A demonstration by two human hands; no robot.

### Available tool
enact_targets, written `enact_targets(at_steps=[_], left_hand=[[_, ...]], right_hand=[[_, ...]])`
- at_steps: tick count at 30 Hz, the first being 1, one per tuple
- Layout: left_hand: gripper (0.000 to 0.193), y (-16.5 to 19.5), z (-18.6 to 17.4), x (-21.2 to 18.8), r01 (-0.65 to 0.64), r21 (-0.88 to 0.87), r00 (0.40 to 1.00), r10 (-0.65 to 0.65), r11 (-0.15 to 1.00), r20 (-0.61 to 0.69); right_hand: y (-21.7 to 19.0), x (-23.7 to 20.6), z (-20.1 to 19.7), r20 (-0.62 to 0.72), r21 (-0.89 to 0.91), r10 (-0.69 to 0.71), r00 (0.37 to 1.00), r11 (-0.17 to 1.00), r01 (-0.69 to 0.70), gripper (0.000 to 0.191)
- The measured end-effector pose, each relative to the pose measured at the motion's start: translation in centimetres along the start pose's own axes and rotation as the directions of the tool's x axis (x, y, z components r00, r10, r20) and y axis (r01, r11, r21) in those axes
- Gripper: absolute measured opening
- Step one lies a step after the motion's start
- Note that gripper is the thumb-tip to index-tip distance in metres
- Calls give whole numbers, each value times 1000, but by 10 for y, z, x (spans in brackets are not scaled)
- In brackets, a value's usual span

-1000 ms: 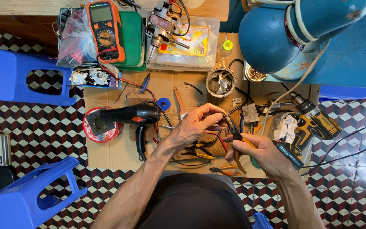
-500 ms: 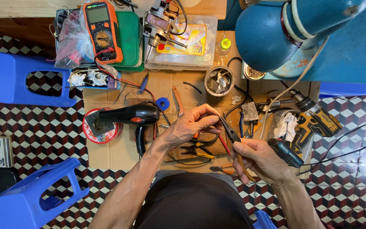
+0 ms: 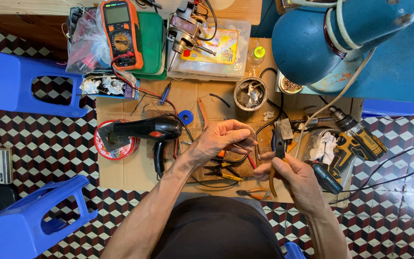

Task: The person tests a black hair dryer by plugging it in and running it, then uses a cordless drill to spin the internal fan. They later use pliers to adjust a small metal mesh component. The task involves troubleshooting and minor mechanical adjustments to the hair dryer.

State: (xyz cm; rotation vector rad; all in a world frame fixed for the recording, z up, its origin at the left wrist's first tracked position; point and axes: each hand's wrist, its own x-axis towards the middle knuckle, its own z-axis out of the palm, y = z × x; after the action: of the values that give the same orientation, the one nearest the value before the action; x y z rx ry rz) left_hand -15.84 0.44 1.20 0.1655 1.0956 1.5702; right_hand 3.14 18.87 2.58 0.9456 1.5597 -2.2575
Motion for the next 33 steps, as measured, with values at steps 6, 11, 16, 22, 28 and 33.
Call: enact_targets(at_steps=[6, 11, 16, 22, 28, 33], left_hand=[[42, -6, 0, 3, -2, 37, 999, 4, 999, -50], [42, -9, -1, 3, 6, 11, 999, -6, 1000, -46], [41, -10, -1, 3, -6, 16, 997, 7, 1000, -74], [40, -7, 0, 3, -9, 73, 992, 18, 997, -124], [39, -10, -3, 2, -19, 49, 990, 25, 999, -138], [37, -17, -4, 9, -33, 100, 974, 55, 994, -219]], right_hand=[[-1, 3, 19, -176, -662, -210, 962, 748, 42, 37], [-1, 2, 30, -217, -779, -240, 946, 627, -20, 37], [-4, 1, 31, -157, -792, -316, 936, 606, 71, 35], [-4, 1, 32, -70, -889, -523, 849, 419, 185, 38], [-6, 1, 32, -160, -851, -483, 861, 510, 128, 41], [-7, 3, 36, -246, -765, -366, 897, 642, 52, 39]])
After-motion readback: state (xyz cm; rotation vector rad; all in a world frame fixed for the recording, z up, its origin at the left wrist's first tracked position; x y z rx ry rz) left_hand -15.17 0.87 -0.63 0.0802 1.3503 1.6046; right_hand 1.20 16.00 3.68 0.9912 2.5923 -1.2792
